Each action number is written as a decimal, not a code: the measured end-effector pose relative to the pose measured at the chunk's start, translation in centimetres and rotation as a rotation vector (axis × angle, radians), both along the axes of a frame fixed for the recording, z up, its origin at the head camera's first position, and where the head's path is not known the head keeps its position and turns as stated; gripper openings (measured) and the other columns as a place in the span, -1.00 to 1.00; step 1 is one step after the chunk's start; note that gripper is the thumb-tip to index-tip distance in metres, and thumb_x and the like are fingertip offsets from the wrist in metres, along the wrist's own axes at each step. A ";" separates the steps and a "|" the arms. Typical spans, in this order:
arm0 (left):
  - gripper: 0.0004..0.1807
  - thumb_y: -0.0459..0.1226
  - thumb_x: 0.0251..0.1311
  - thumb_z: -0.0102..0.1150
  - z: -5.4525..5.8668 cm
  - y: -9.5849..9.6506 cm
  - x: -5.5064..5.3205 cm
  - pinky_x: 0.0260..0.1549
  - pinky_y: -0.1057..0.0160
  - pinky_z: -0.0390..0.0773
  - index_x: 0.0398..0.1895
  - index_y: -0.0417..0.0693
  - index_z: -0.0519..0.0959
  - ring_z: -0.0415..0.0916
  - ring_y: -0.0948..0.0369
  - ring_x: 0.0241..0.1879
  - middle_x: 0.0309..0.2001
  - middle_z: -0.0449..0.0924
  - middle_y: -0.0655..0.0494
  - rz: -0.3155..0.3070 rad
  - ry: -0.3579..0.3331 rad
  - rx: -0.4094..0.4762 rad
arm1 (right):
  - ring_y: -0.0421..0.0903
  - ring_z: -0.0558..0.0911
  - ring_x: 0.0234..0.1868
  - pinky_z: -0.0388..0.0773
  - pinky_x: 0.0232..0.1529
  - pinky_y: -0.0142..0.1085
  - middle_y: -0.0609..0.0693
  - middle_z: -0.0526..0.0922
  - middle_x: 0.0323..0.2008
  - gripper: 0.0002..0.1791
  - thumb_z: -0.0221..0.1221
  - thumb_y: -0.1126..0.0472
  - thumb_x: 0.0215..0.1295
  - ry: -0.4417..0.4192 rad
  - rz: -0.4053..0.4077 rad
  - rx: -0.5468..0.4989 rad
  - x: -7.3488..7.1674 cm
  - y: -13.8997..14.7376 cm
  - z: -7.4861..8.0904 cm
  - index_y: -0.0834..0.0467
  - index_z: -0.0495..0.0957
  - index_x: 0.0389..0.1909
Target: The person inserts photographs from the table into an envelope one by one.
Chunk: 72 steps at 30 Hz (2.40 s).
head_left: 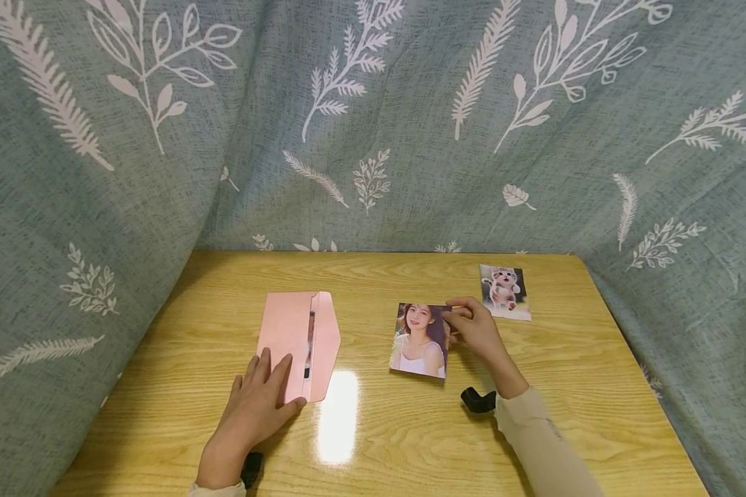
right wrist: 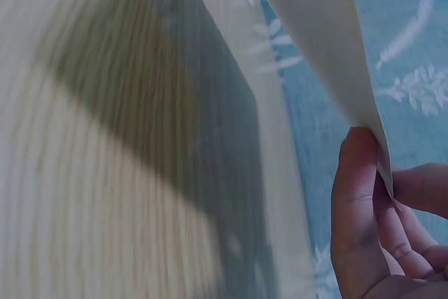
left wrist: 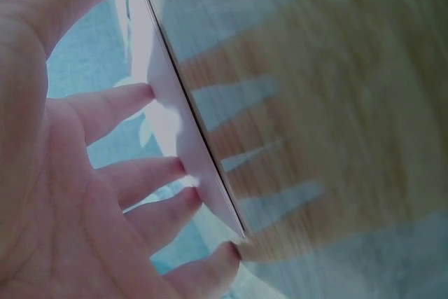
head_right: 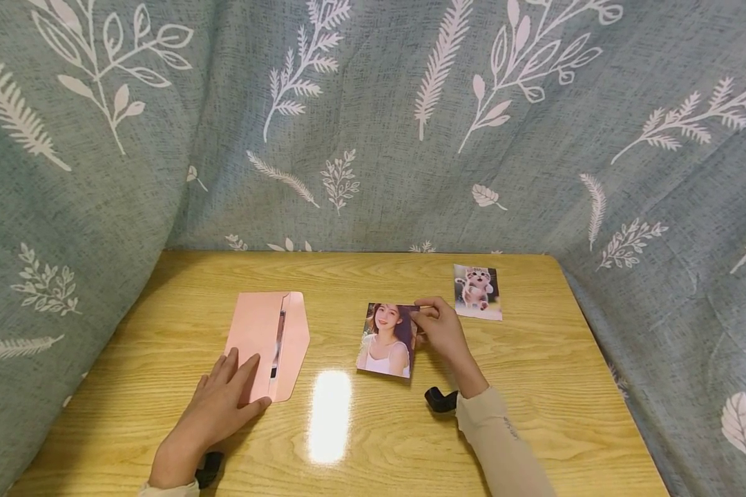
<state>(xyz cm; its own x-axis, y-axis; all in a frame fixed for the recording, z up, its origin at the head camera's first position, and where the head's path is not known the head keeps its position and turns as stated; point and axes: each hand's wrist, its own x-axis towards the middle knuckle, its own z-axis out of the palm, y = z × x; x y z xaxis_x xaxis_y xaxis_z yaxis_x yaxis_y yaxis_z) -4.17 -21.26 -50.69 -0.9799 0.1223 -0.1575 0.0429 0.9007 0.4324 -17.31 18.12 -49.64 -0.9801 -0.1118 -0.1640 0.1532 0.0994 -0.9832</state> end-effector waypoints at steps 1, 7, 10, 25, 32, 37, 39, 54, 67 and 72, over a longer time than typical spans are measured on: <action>-0.10 0.06 0.25 0.31 0.0 0.0 0.0 0.26 -0.51 -0.13 0.54 -0.10 0.19 -0.21 -0.37 0.48 0.51 -0.13 -0.46 0.000 0.003 0.000 | -0.13 0.63 -0.48 0.62 -0.46 -0.29 0.07 0.62 -0.36 -0.60 0.13 0.40 0.44 0.003 0.002 0.000 -0.1 -0.3 -0.1 0.48 0.34 0.21; -0.10 0.06 0.25 0.32 0.1 0.0 0.0 0.26 -0.51 -0.08 0.54 -0.11 0.21 -0.19 -0.37 0.47 0.50 -0.10 -0.47 -0.003 0.012 -0.011 | -0.14 0.66 -0.46 0.63 -0.48 -0.31 0.06 0.64 -0.36 -0.63 0.14 0.41 0.43 0.039 0.006 0.003 -0.8 -2.1 -0.4 0.45 0.39 0.18; -0.10 0.06 0.24 0.32 0.1 0.0 0.0 0.26 -0.51 -0.07 0.54 -0.10 0.21 -0.18 -0.37 0.47 0.50 -0.10 -0.46 -0.003 0.013 -0.014 | -0.14 0.66 -0.48 0.64 -0.49 -0.29 0.06 0.64 -0.37 -0.65 0.15 0.43 0.42 0.059 0.006 -0.012 -1.0 -3.0 -0.2 0.46 0.40 0.16; -0.10 0.07 0.24 0.32 0.0 -0.1 0.0 0.27 -0.50 -0.09 0.54 -0.09 0.21 -0.18 -0.37 0.47 0.50 -0.10 -0.46 -0.002 0.010 -0.016 | -0.11 0.61 -0.51 0.69 -0.42 -0.11 0.18 0.63 -0.27 -0.63 0.15 0.38 0.44 0.073 0.058 -0.008 -2.5 -7.8 -0.3 0.44 0.40 0.19; -0.09 0.09 0.23 0.32 -0.1 -0.1 -0.1 0.28 -0.49 -0.09 0.54 -0.09 0.20 -0.19 -0.35 0.48 0.51 -0.11 -0.45 0.006 -0.002 -0.026 | -0.12 0.57 -0.59 0.67 -0.52 -0.19 0.08 0.63 -0.33 -0.66 0.16 0.42 0.40 0.073 0.036 -0.034 -3.3 -10.4 -1.1 0.42 0.45 0.14; -0.10 0.08 0.24 0.32 -0.2 -0.1 -0.1 0.29 -0.48 -0.11 0.54 -0.09 0.20 -0.19 -0.35 0.48 0.51 -0.11 -0.45 0.009 -0.004 -0.019 | -0.12 0.56 -0.57 0.66 -0.55 -0.22 0.11 0.62 -0.31 -0.64 0.15 0.41 0.40 0.058 0.043 -0.077 -3.5 -11.7 -1.5 0.42 0.44 0.17; -0.10 0.08 0.24 0.32 -0.3 -0.1 -0.1 0.28 -0.48 -0.11 0.54 -0.09 0.21 -0.18 -0.36 0.48 0.50 -0.10 -0.45 0.006 0.003 -0.020 | -0.12 0.58 -0.53 0.67 -0.53 -0.23 0.13 0.62 -0.28 -0.64 0.15 0.40 0.42 0.051 0.047 -0.082 -3.6 -12.1 -1.6 0.42 0.43 0.18; -0.09 0.08 0.23 0.32 -0.2 -0.2 0.0 0.27 -0.49 -0.10 0.54 -0.09 0.21 -0.18 -0.36 0.48 0.50 -0.10 -0.46 0.007 0.008 -0.019 | -0.07 0.64 -0.49 0.70 -0.50 -0.14 0.17 0.64 -0.28 -0.69 0.16 0.40 0.40 0.034 0.034 -0.091 -3.3 -14.5 -2.6 0.40 0.44 0.10; -0.11 0.06 0.22 0.34 -0.2 -0.1 -0.1 0.27 -0.49 -0.07 0.52 -0.09 0.24 -0.14 -0.37 0.47 0.49 -0.06 -0.46 0.006 0.036 -0.026 | 0.17 0.68 -0.38 0.71 -0.41 0.01 0.33 0.62 -0.19 -0.66 0.15 0.39 0.41 0.005 0.101 -0.079 -2.9 -15.7 -2.5 0.42 0.43 0.14; -0.11 0.05 0.22 0.34 -0.1 -0.2 -0.1 0.27 -0.49 -0.08 0.53 -0.09 0.23 -0.15 -0.36 0.47 0.50 -0.07 -0.46 0.005 0.033 -0.024 | -0.10 0.64 -0.52 0.70 -0.50 -0.15 0.17 0.65 -0.30 -0.71 0.16 0.41 0.38 0.011 0.085 -0.066 -2.8 -16.3 -2.9 0.38 0.47 0.08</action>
